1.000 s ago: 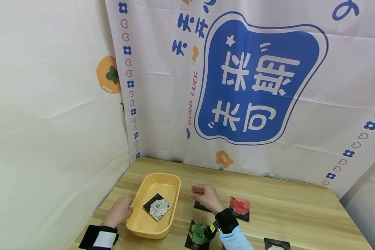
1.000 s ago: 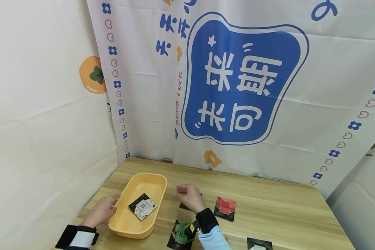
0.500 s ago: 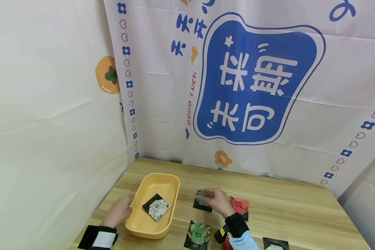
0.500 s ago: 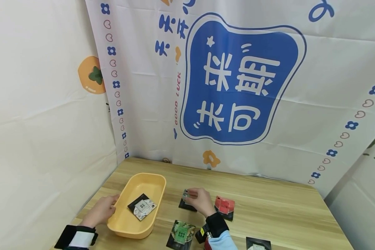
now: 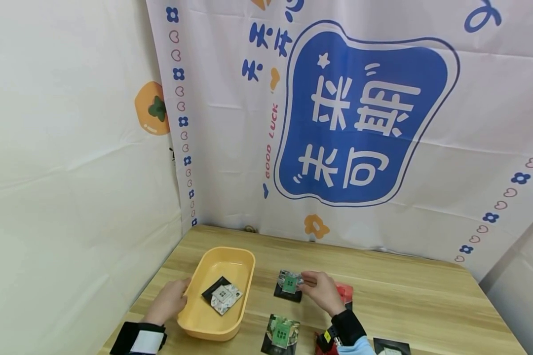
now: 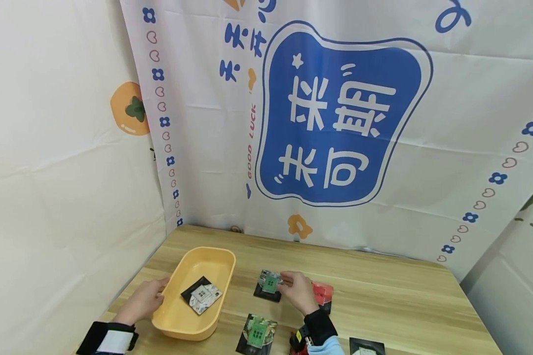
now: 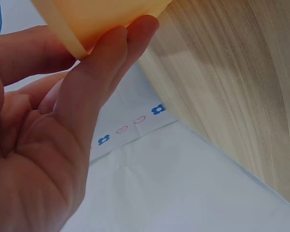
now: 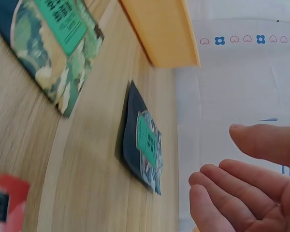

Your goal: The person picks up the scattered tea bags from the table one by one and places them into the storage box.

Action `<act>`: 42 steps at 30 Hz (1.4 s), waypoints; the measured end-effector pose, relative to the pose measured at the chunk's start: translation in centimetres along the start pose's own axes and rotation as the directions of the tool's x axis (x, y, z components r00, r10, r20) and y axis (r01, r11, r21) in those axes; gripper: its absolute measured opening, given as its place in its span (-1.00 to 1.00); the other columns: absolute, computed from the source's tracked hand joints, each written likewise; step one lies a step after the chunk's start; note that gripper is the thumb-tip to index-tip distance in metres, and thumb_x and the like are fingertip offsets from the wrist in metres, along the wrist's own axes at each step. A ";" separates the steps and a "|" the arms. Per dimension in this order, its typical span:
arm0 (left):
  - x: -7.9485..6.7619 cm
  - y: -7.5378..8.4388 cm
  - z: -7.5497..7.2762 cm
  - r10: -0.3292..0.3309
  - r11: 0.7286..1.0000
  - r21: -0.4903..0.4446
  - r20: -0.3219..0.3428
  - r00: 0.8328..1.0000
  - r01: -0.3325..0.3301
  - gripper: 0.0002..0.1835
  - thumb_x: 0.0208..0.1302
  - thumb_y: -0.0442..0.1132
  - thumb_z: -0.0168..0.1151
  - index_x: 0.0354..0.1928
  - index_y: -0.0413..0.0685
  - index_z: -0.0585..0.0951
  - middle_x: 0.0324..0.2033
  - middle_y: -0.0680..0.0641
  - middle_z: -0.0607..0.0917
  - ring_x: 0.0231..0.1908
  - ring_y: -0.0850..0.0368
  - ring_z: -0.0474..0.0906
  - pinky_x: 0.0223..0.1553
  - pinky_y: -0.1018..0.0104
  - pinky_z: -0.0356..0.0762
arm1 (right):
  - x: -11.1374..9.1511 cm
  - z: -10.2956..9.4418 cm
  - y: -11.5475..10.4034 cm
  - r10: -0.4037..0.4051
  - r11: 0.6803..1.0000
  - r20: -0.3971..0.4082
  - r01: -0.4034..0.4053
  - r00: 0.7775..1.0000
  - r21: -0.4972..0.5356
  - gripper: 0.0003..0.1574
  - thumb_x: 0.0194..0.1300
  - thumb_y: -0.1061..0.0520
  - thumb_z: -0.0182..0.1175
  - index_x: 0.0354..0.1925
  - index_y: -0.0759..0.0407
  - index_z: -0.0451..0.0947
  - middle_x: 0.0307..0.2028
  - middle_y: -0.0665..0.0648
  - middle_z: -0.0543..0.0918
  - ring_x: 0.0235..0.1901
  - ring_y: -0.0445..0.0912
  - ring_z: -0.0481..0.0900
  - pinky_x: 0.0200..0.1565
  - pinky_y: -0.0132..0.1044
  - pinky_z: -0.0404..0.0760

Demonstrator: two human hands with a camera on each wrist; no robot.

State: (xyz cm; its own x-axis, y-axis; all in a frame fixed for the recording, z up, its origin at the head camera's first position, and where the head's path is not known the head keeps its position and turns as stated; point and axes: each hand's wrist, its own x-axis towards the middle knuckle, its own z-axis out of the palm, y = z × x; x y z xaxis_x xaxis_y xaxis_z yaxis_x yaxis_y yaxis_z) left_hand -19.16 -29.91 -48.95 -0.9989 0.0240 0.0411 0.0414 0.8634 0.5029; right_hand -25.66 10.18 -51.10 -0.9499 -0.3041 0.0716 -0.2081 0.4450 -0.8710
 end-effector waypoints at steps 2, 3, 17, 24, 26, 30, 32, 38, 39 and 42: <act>-0.2 -0.1 0.0 -0.003 1.000 -0.001 0.004 1.000 0.003 -0.59 0.14 -0.60 0.19 0.09 -0.44 0.59 -0.12 -0.33 0.74 -0.18 -0.06 0.69 -0.16 -0.02 0.67 | -0.1 0.0 0.2 -0.008 1.000 -0.008 0.008 1.000 -0.017 -0.46 0.27 0.24 0.29 0.18 0.46 0.52 0.12 0.49 0.60 0.10 0.28 0.62 0.02 -0.05 0.68; -0.3 -0.1 -0.1 -0.005 1.000 -0.001 0.004 1.000 0.005 -0.58 0.14 -0.60 0.19 0.10 -0.45 0.58 -0.11 -0.34 0.74 -0.18 -0.07 0.69 -0.16 -0.02 0.67 | -0.1 0.0 0.3 -0.010 1.000 -0.007 0.010 1.000 -0.020 -0.46 0.28 0.24 0.28 0.18 0.46 0.51 0.11 0.49 0.60 0.10 0.28 0.62 0.03 -0.05 0.68; 0.0 0.0 -0.3 -0.011 1.000 -0.005 0.000 1.000 0.011 -0.58 0.16 -0.59 0.19 0.11 -0.40 0.58 -0.10 -0.30 0.74 -0.21 -0.01 0.67 -0.15 -0.02 0.67 | -0.5 -2.1 1.4 -0.031 0.976 -0.137 0.000 0.990 -0.218 -0.45 0.19 0.25 0.36 0.14 0.43 0.56 0.03 0.42 0.68 0.04 0.28 0.65 -0.01 0.04 0.66; 0.1 0.1 -0.4 -0.028 1.000 0.011 -0.001 1.000 0.028 -0.56 0.18 -0.58 0.18 0.15 -0.43 0.56 -0.10 -0.31 0.74 -0.33 0.09 0.61 -0.24 0.08 0.65 | -0.1 -3.7 2.7 0.004 0.945 -0.169 -0.059 0.986 -0.321 -0.41 0.14 0.21 0.38 0.14 0.42 0.57 0.03 0.41 0.69 0.04 0.26 0.65 0.01 0.09 0.64; 0.1 0.1 -0.3 -0.031 0.999 0.016 -0.002 1.000 0.031 -0.55 0.19 -0.57 0.18 0.16 -0.44 0.55 -0.08 -0.33 0.73 -0.31 0.08 0.62 -0.21 0.06 0.65 | 0.0 -4.0 2.9 0.014 0.934 -0.159 -0.070 0.987 -0.350 -0.38 0.13 0.21 0.39 0.15 0.44 0.55 0.06 0.43 0.67 0.07 0.27 0.63 0.05 0.13 0.61; 0.2 0.1 -0.3 -0.017 1.000 0.013 -0.015 1.000 0.017 -0.58 0.17 -0.58 0.18 0.12 -0.41 0.58 -0.12 -0.29 0.74 -0.33 0.09 0.60 -0.24 0.10 0.63 | 0.3 -4.6 3.4 0.029 0.909 -0.141 -0.085 0.990 -0.409 -0.31 0.08 0.20 0.41 0.16 0.48 0.53 -0.04 0.43 0.71 -0.04 0.25 0.68 0.03 0.13 0.60; 0.1 0.0 -0.2 -0.010 1.000 0.009 -0.023 1.000 0.010 -0.60 0.16 -0.59 0.18 0.08 -0.36 0.61 -0.17 -0.25 0.75 -0.37 0.10 0.57 -0.29 0.15 0.60 | 0.5 -4.8 3.6 0.041 0.902 -0.130 -0.093 0.991 -0.422 -0.29 0.06 0.20 0.42 0.16 0.50 0.52 -0.07 0.43 0.71 -0.09 0.25 0.68 0.00 0.12 0.62; 0.2 -0.3 0.2 -0.016 1.000 -0.008 -0.024 1.000 0.016 -0.63 0.15 -0.59 0.18 0.02 -0.31 0.64 -0.23 -0.20 0.75 -0.42 0.13 0.55 -0.36 0.21 0.57 | 0.8 -4.8 4.9 0.038 0.871 -0.078 -0.071 0.996 -0.486 -0.24 -0.08 0.21 0.46 0.11 0.50 0.53 -0.02 0.46 0.67 0.01 0.33 0.61 0.09 0.18 0.56; 0.1 -0.4 0.3 -0.023 1.000 -0.015 -0.020 1.000 0.023 -0.63 0.16 -0.59 0.17 0.03 -0.32 0.64 -0.23 -0.20 0.75 -0.43 0.13 0.55 -0.37 0.21 0.57 | 0.9 -4.7 5.1 0.037 0.862 -0.075 -0.069 0.997 -0.502 -0.23 -0.11 0.21 0.47 0.10 0.48 0.54 -0.02 0.45 0.67 0.01 0.33 0.60 0.09 0.18 0.55; 0.0 -0.4 0.3 -0.033 0.999 -0.021 -0.015 0.999 0.033 -0.61 0.16 -0.59 0.17 0.06 -0.33 0.63 -0.21 -0.21 0.75 -0.43 0.14 0.56 -0.36 0.21 0.57 | 1.1 -4.5 5.5 0.035 0.830 -0.069 -0.068 0.997 -0.554 -0.21 -0.16 0.18 0.52 0.09 0.42 0.56 -0.06 0.43 0.67 -0.03 0.33 0.60 0.07 0.19 0.54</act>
State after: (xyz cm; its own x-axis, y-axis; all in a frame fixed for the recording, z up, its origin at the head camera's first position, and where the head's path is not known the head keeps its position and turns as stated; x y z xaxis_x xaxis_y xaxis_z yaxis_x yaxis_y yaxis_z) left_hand -19.21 -30.14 -49.40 -0.9992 -0.0124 0.0372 0.0088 0.8528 0.5221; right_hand -28.88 16.13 -53.65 -0.9706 -0.2291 0.0746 -0.2374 0.8563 -0.4587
